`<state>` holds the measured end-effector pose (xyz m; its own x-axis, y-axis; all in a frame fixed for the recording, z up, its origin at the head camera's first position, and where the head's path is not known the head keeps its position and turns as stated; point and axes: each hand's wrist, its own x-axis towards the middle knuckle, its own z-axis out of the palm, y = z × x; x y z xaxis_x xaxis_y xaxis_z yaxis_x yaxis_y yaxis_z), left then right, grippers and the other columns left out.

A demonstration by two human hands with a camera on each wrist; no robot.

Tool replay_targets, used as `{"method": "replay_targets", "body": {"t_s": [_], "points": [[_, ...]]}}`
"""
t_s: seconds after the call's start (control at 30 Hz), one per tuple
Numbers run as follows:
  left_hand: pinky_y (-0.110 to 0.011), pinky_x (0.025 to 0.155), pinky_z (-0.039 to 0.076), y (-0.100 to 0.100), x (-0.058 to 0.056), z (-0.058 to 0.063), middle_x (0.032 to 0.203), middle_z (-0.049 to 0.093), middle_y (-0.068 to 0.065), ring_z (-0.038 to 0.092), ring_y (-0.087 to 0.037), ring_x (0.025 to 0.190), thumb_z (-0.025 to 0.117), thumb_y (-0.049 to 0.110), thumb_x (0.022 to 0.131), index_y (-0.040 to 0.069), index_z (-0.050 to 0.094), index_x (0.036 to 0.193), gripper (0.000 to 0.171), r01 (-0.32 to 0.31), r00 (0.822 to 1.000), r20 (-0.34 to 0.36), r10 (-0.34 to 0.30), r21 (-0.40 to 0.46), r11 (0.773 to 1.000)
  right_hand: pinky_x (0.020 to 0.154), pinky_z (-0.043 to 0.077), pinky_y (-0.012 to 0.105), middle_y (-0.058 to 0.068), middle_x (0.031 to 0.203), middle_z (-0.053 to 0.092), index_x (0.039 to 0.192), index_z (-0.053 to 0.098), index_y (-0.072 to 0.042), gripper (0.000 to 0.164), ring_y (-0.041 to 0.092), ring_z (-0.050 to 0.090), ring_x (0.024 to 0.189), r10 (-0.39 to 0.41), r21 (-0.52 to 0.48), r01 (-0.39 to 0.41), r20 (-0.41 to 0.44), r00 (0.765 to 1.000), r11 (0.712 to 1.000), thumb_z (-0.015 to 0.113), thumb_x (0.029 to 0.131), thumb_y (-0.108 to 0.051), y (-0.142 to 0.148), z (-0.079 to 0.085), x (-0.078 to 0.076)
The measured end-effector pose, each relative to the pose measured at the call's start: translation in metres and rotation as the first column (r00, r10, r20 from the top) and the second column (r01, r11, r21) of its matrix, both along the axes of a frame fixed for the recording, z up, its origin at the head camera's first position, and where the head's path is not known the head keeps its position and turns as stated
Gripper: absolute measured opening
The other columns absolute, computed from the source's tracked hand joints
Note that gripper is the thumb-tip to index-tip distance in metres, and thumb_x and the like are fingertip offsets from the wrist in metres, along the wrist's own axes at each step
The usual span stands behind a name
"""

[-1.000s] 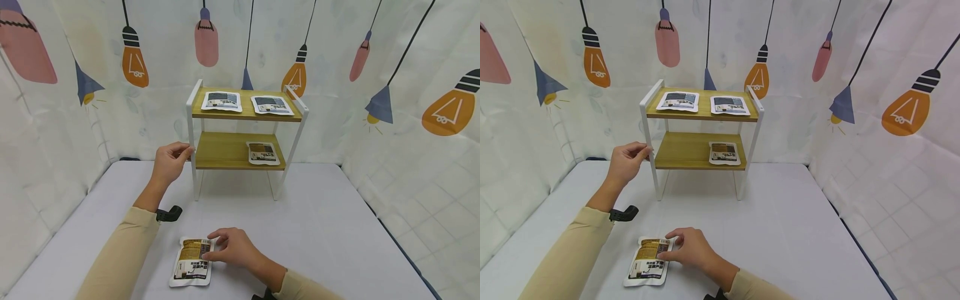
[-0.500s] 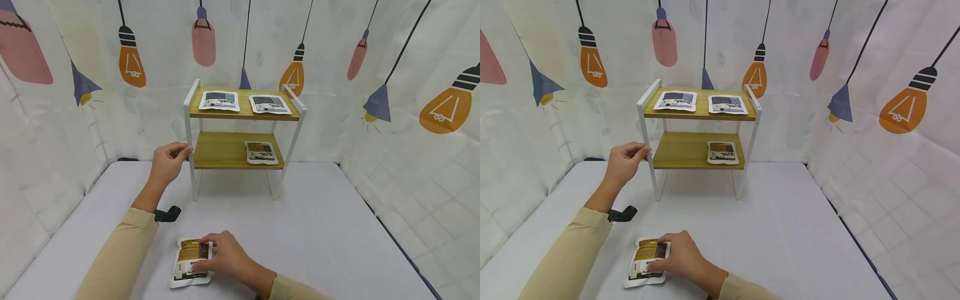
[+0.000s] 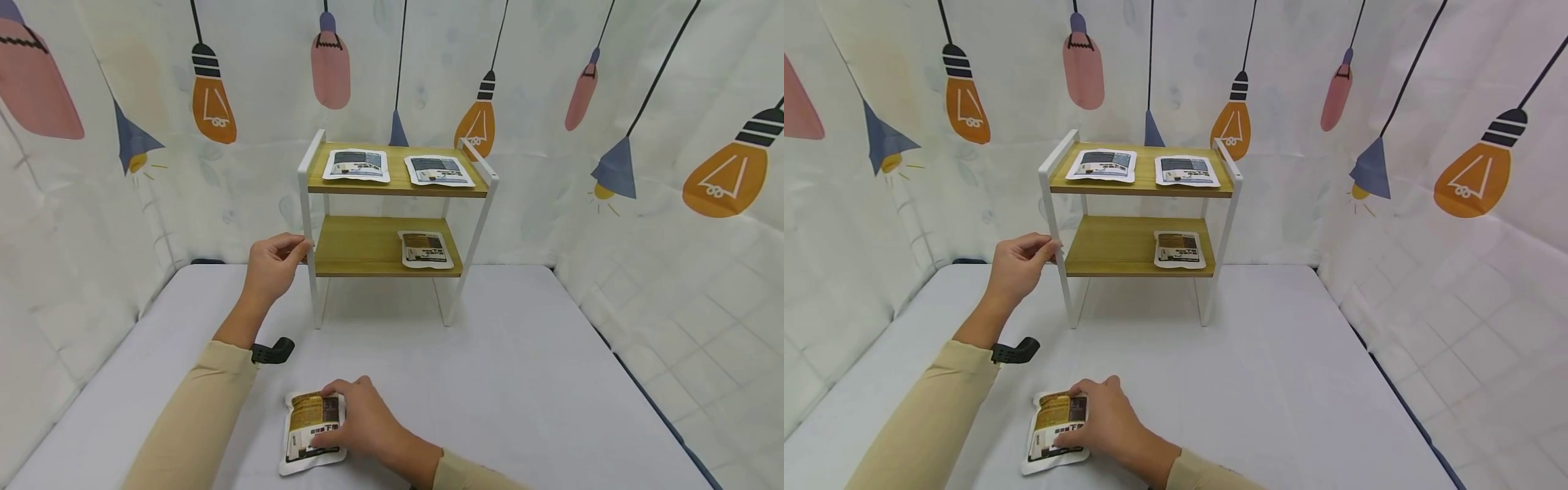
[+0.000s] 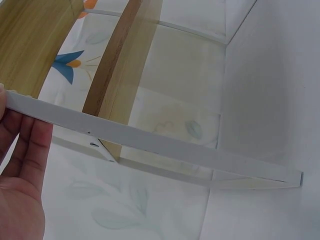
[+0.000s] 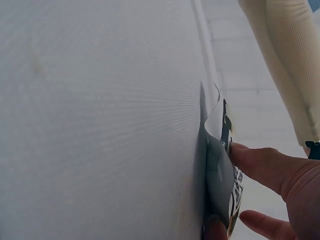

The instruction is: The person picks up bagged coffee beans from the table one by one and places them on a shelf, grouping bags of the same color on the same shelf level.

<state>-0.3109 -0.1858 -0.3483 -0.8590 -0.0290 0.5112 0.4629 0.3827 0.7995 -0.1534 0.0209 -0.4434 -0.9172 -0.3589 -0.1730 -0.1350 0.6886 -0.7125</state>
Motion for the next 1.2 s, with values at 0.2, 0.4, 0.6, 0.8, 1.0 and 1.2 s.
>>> {"method": "replay_targets", "body": {"t_s": [0.2,0.4,0.6,0.8,1.0,1.2], "points": [[-0.012,0.076,0.058,-0.0003,-0.0007,0.0,0.099,0.075,-0.011,0.069,-0.003,0.077,0.068,0.024,0.1,-0.001,0.075,0.114,0.03,0.005,1.0,-0.011,-0.005,0.003,1.0,0.081,0.05,0.025,-0.003,0.102,0.054,0.118,0.069,-0.031,0.06,0.007,0.047,0.089,0.005,-0.01,-0.005,-0.008,1.0,1.0,0.098,0.066,-0.037,-0.0023,0.0008,-0.0002],[-0.013,0.077,0.058,-0.0004,0.0,-0.0004,0.099,0.075,-0.01,0.069,-0.004,0.078,0.068,0.024,0.1,0.0,0.075,0.114,0.029,0.001,1.0,-0.012,-0.001,-0.005,1.0,0.084,0.051,0.027,-0.005,0.102,0.055,0.117,0.069,-0.033,0.06,0.007,0.048,0.089,0.002,-0.005,-0.002,-0.001,1.0,1.0,0.099,0.065,-0.037,-0.0031,-0.0001,-0.0012],[-0.013,0.077,0.058,-0.0007,-0.0005,-0.0009,0.098,0.074,-0.008,0.069,-0.004,0.077,0.068,0.025,0.1,0.001,0.076,0.114,0.029,-0.003,1.0,-0.018,0.003,-0.011,1.0,0.083,0.05,0.027,-0.008,0.1,0.056,0.116,0.069,-0.033,0.058,0.006,0.048,0.088,0.007,-0.009,-0.007,0.014,1.0,1.0,0.099,0.066,-0.035,-0.0044,0.0007,-0.003],[-0.013,0.078,0.058,0.0,0.0004,-0.0001,0.101,0.074,-0.012,0.069,-0.004,0.078,0.068,0.027,0.1,0.001,0.075,0.115,0.031,-0.01,1.0,-0.009,0.01,-0.018,1.0,0.084,0.051,0.029,-0.008,0.101,0.057,0.115,0.068,-0.034,0.058,0.007,0.048,0.089,0.004,-0.012,-0.003,0.022,1.0,1.0,0.099,0.065,-0.035,-0.0051,-0.0002,-0.0044],[-0.011,0.078,0.057,0.0012,0.0005,0.0001,0.102,0.074,-0.015,0.069,-0.004,0.079,0.067,0.026,0.1,0.001,0.075,0.116,0.031,-0.009,1.0,-0.004,0.009,-0.018,1.0,0.086,0.052,0.03,-0.009,0.103,0.059,0.114,0.067,-0.036,0.057,0.007,0.05,0.091,0.001,-0.009,0.0,0.028,1.0,1.0,0.099,0.066,-0.035,-0.0059,-0.0011,-0.0052],[-0.01,0.077,0.057,0.0012,-0.0005,0.0015,0.102,0.074,-0.015,0.069,-0.003,0.078,0.068,0.024,0.1,-0.001,0.075,0.115,0.031,-0.003,1.0,-0.004,0.003,-0.008,1.0,0.083,0.05,0.027,-0.011,0.103,0.06,0.114,0.067,-0.037,0.058,0.005,0.05,0.09,0.01,-0.007,-0.01,0.017,1.0,1.0,0.099,0.065,-0.034,-0.0068,-0.0012,-0.0057]]}}
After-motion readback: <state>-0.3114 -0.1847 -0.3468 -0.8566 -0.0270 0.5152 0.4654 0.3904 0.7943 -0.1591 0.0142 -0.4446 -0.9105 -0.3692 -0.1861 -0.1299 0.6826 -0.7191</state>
